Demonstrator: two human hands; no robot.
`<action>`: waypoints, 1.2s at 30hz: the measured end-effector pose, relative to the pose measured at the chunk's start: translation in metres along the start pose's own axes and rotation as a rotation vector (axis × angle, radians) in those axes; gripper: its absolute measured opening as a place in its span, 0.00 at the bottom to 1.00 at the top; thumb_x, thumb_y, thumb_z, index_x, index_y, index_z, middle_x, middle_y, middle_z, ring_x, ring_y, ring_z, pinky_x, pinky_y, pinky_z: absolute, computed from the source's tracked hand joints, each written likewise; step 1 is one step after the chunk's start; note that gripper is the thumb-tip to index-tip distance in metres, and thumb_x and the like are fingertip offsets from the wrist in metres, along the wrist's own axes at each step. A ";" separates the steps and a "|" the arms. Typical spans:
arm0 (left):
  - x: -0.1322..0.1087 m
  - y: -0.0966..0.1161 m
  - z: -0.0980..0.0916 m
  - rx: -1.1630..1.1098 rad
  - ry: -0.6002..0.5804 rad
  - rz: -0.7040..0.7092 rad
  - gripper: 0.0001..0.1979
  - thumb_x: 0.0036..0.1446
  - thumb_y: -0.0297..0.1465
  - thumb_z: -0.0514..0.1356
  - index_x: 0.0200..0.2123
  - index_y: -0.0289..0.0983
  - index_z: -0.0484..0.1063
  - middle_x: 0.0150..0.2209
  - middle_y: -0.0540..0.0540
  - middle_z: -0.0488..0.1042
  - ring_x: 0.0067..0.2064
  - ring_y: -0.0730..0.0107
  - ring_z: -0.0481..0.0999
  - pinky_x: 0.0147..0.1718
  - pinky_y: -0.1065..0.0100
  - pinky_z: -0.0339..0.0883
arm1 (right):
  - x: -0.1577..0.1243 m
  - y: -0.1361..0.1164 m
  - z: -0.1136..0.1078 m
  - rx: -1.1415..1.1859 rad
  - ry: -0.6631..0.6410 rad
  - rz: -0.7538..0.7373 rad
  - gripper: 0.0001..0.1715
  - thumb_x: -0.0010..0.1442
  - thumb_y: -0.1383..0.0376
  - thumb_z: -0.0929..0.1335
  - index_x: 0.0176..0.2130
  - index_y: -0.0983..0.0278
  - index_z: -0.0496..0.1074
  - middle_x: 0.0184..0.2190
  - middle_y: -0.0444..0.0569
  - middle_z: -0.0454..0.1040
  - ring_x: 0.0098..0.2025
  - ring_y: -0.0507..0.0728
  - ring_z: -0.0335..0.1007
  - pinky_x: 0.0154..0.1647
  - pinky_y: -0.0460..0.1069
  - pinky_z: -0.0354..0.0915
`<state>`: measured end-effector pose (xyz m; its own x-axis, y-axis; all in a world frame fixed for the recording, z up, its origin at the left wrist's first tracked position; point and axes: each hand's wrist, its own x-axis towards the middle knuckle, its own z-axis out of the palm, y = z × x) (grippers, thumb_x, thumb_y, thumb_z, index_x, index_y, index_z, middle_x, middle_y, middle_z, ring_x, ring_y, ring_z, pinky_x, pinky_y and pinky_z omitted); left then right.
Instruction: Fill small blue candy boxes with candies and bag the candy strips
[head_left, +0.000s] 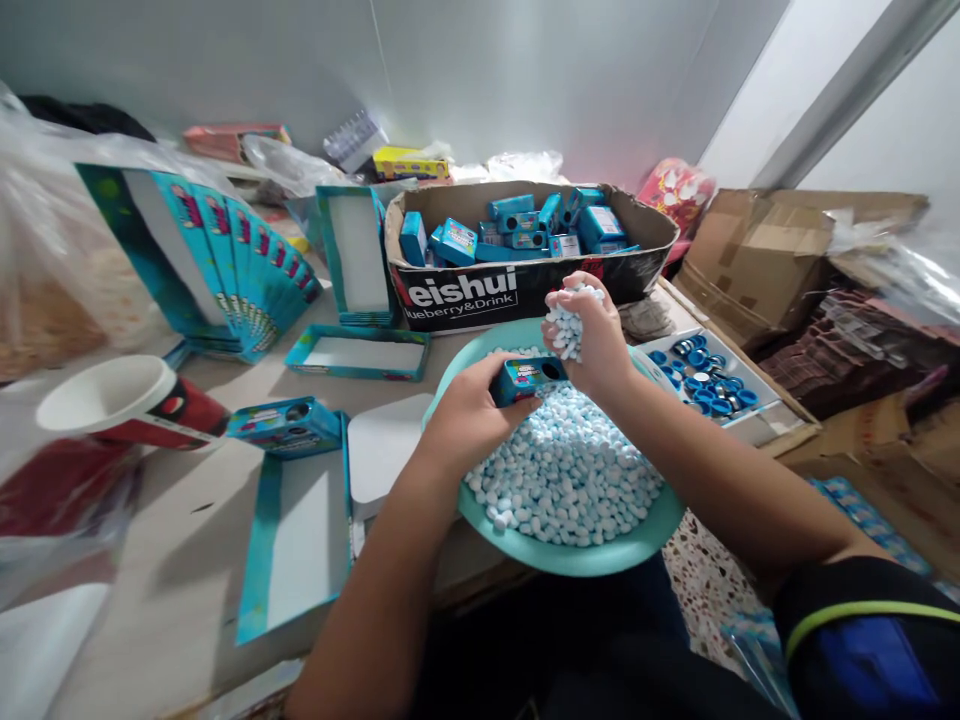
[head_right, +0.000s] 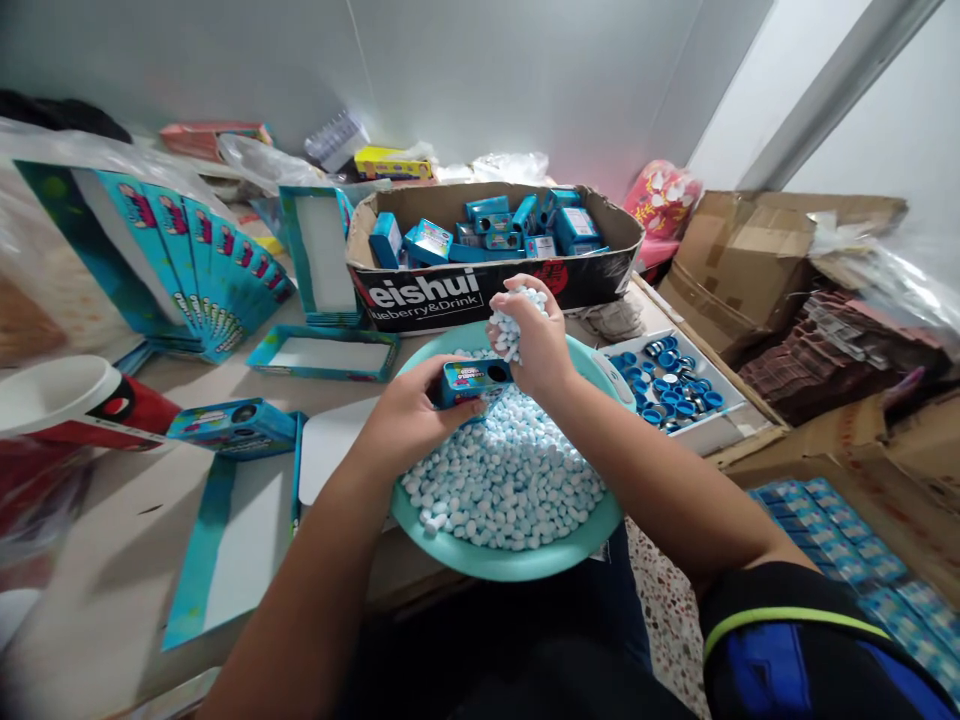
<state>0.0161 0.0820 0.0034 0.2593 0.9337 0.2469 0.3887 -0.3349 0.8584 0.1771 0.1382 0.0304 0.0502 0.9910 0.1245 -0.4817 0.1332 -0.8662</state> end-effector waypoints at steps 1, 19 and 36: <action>0.000 0.001 0.000 0.004 -0.002 -0.003 0.21 0.53 0.33 0.69 0.51 0.42 0.74 0.48 0.46 0.79 0.49 0.56 0.79 0.49 0.55 0.72 | -0.001 0.001 -0.001 0.005 -0.005 0.007 0.23 0.45 0.60 0.73 0.38 0.56 0.60 0.29 0.37 0.65 0.21 0.47 0.59 0.18 0.44 0.48; -0.002 0.007 0.000 0.012 -0.003 0.003 0.19 0.56 0.34 0.68 0.51 0.42 0.75 0.47 0.46 0.79 0.48 0.56 0.78 0.46 0.58 0.73 | -0.003 0.005 -0.003 -0.031 -0.016 0.024 0.21 0.47 0.59 0.74 0.37 0.57 0.63 0.27 0.37 0.68 0.26 0.50 0.70 0.22 0.44 0.62; -0.003 0.008 0.000 0.101 0.056 0.087 0.21 0.55 0.36 0.69 0.52 0.41 0.74 0.47 0.44 0.80 0.47 0.57 0.79 0.51 0.54 0.73 | -0.008 0.001 -0.002 -0.004 -0.088 0.067 0.20 0.48 0.58 0.74 0.34 0.58 0.60 0.29 0.40 0.69 0.32 0.52 0.72 0.27 0.46 0.65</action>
<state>0.0180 0.0763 0.0097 0.2474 0.9052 0.3455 0.4546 -0.4233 0.7837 0.1776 0.1306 0.0275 -0.0592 0.9924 0.1077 -0.4777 0.0666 -0.8760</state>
